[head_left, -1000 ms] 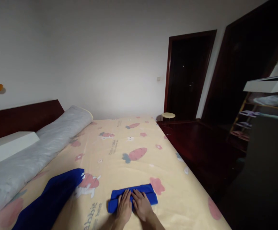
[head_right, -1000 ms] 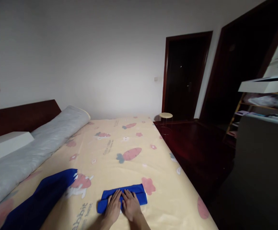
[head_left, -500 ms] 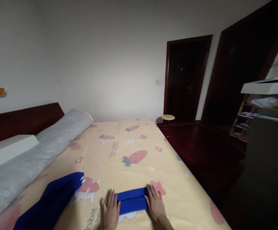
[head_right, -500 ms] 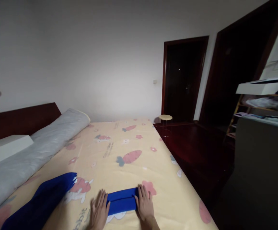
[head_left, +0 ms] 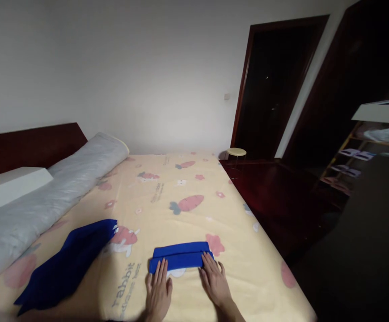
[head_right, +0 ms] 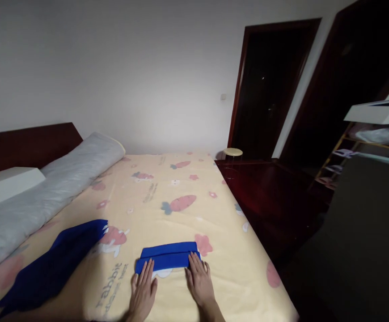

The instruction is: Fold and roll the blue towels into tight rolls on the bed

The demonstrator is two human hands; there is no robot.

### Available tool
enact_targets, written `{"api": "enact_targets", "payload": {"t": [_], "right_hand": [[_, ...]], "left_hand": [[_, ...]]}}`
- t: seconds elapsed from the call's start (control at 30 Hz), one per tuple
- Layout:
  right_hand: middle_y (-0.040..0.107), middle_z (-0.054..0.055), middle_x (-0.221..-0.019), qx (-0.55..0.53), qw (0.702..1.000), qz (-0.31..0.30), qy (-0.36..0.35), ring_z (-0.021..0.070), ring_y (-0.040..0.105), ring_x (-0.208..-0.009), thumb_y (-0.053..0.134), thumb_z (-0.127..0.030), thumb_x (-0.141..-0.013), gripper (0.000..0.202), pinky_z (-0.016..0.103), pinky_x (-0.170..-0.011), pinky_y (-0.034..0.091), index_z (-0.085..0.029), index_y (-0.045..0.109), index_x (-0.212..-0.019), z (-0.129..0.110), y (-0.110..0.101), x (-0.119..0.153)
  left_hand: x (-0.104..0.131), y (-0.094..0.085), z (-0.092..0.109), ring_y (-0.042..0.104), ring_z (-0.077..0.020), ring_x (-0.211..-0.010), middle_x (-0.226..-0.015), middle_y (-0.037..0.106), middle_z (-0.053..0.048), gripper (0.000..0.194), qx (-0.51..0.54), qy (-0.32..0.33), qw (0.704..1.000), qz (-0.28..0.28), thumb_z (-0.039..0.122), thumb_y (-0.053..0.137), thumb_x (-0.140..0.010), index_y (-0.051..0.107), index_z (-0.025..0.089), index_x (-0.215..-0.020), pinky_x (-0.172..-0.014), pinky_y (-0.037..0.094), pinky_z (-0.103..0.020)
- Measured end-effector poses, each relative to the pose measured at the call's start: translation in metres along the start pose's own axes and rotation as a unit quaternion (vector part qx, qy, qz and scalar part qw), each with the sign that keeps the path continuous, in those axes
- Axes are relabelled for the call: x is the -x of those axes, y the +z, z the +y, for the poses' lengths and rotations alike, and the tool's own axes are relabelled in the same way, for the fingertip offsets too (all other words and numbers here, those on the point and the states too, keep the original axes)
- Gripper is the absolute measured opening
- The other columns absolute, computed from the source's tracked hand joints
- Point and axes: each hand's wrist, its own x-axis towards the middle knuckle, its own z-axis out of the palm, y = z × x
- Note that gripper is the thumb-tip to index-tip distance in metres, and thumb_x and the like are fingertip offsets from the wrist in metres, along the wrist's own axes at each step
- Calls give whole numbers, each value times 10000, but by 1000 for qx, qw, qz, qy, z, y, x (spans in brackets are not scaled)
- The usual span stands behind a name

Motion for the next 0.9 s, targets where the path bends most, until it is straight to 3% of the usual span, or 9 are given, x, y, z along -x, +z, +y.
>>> {"api": "enact_targets", "payload": {"t": [0.17, 0.37, 0.5, 0.6, 0.67, 0.77, 0.9], "right_hand": [[390, 76, -1534, -1, 999, -42, 1, 254, 357, -1415, 332, -404, -978, 536, 510, -1126, 287, -263, 357, -1494, 1, -11, -22], [460, 101, -1490, 4, 995, -91, 31, 270, 405, -1383, 376, -230, -891, 541, 524, -1122, 262, -210, 472, -1423, -4, -17, -48], [566, 111, -1398, -7, 997, -67, 35, 285, 482, -1310, 406, -210, -854, 498, 502, -1097, 272, -217, 563, -1327, -9, -27, -50], [665, 91, -1242, -33, 998, -61, 5, 277, 547, -1207, 440, -245, -823, 406, 462, -1090, 268, -227, 647, -1172, -12, -37, -47], [679, 82, -1198, -46, 996, -76, -6, 280, 550, -1187, 445, -259, -805, 388, 458, -1096, 257, -229, 664, -1124, -13, -42, -43], [620, 80, -1315, -51, 995, -90, 0, 298, 504, -1253, 434, -283, -812, 453, 477, -1104, 260, -244, 634, -1217, -13, -42, -40], [480, 62, -1483, -28, 996, -76, 26, 321, 391, -1372, 430, -262, -803, 552, 527, -1120, 264, -271, 559, -1340, -10, -28, -40]], "left_hand": [[-29, -16, -3, 332, -232, -1441, -1562, 365, 3, 550, -11, 14, 998, -53, 295, 253, -939, 294, 289, -1488, -1135, 263, -535], [-51, -4, -18, 330, -260, -1437, -1560, 392, -19, 582, -26, 49, 995, -78, 300, 338, -912, 295, 312, -1492, -1134, 246, -551], [-56, 4, -34, 412, -276, -1377, -1480, 514, -63, 584, -38, 72, 995, -63, 232, 410, -871, 408, 316, -1450, -1116, 268, -541], [-58, -1, -39, 491, -261, -1300, -1356, 630, -70, 521, 5, 89, 994, -60, 205, 423, -853, 551, 297, -1349, -1132, 251, -531], [-58, -8, -36, 528, -226, -1259, -1283, 678, -52, 478, 41, 68, 994, -78, 177, 379, -856, 635, 286, -1244, -1147, 242, -493], [-56, -17, -27, 530, -211, -1261, -1269, 684, -49, 492, 48, 12, 993, -105, 150, 316, -857, 671, 263, -1178, -1153, 233, -469], [-56, -17, -20, 435, -296, -1354, -1356, 622, -89, 502, -2, -30, 995, -92, 197, 320, -854, 641, 243, -1239, -1149, 175, -580]]}}
